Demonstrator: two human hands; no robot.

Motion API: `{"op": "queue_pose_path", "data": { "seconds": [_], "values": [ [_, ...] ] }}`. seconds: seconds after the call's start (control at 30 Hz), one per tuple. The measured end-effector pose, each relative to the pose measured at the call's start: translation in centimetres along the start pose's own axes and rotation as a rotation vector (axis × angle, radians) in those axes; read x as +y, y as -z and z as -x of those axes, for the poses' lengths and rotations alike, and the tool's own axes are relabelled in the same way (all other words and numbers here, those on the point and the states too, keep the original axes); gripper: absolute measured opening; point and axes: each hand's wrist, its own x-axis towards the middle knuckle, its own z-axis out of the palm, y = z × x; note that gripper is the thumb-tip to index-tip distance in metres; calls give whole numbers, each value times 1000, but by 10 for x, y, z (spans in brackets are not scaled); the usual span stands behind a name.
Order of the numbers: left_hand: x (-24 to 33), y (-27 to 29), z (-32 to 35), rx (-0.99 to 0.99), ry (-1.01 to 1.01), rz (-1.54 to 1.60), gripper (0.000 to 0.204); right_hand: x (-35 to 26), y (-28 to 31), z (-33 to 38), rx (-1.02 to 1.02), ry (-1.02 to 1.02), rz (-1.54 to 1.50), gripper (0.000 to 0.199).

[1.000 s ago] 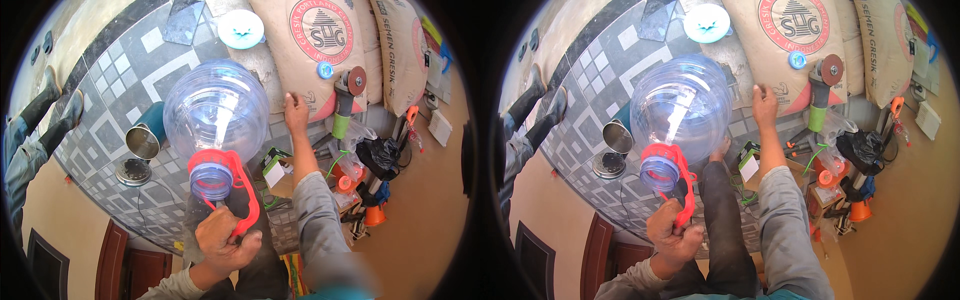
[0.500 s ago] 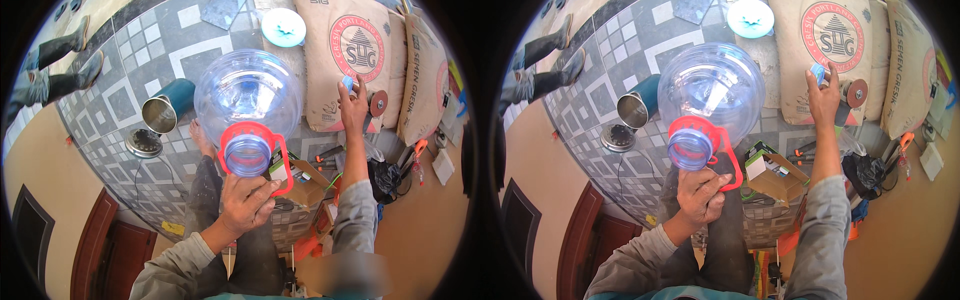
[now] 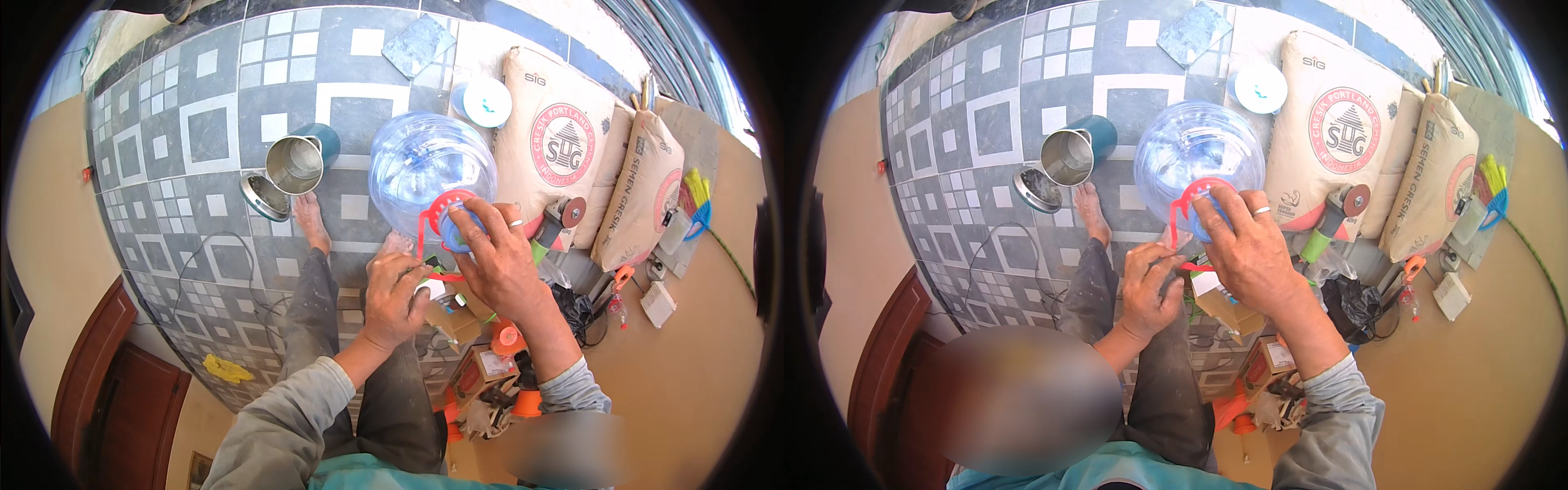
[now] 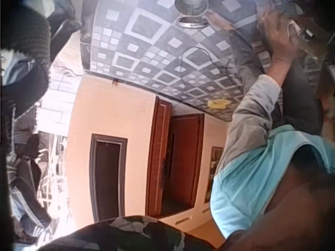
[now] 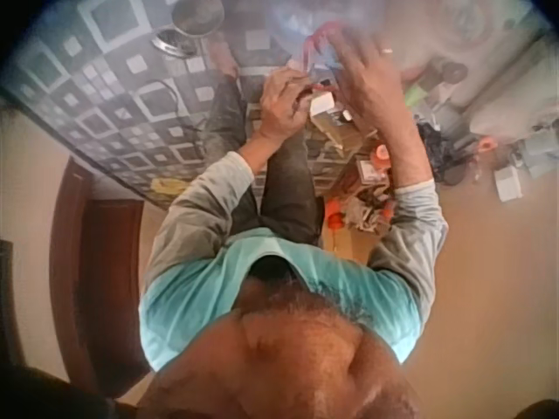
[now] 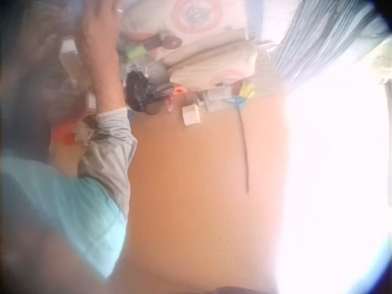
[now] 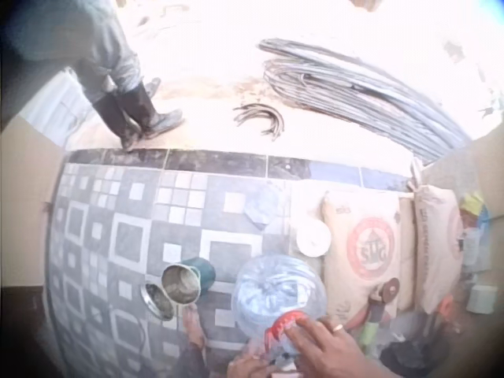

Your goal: The person puts sugar and tea bags into a cup, manipulates an extension cord and an electric kettle on the floor, and uses an angle grinder on a metal rod.

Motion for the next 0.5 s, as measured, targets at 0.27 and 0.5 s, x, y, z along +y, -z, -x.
{"op": "queue_pose_path", "data": {
  "seconds": [0.27, 0.5],
  "values": [
    [-61, 73, 50, -13, 284, -97, 33, -25, -1, -11, -39, -337, 55, 56],
    [-169, 159, 67, 9, 559, -333, 42, -37, -4, -11, -22, -193, 188, 55]
  ]
}}
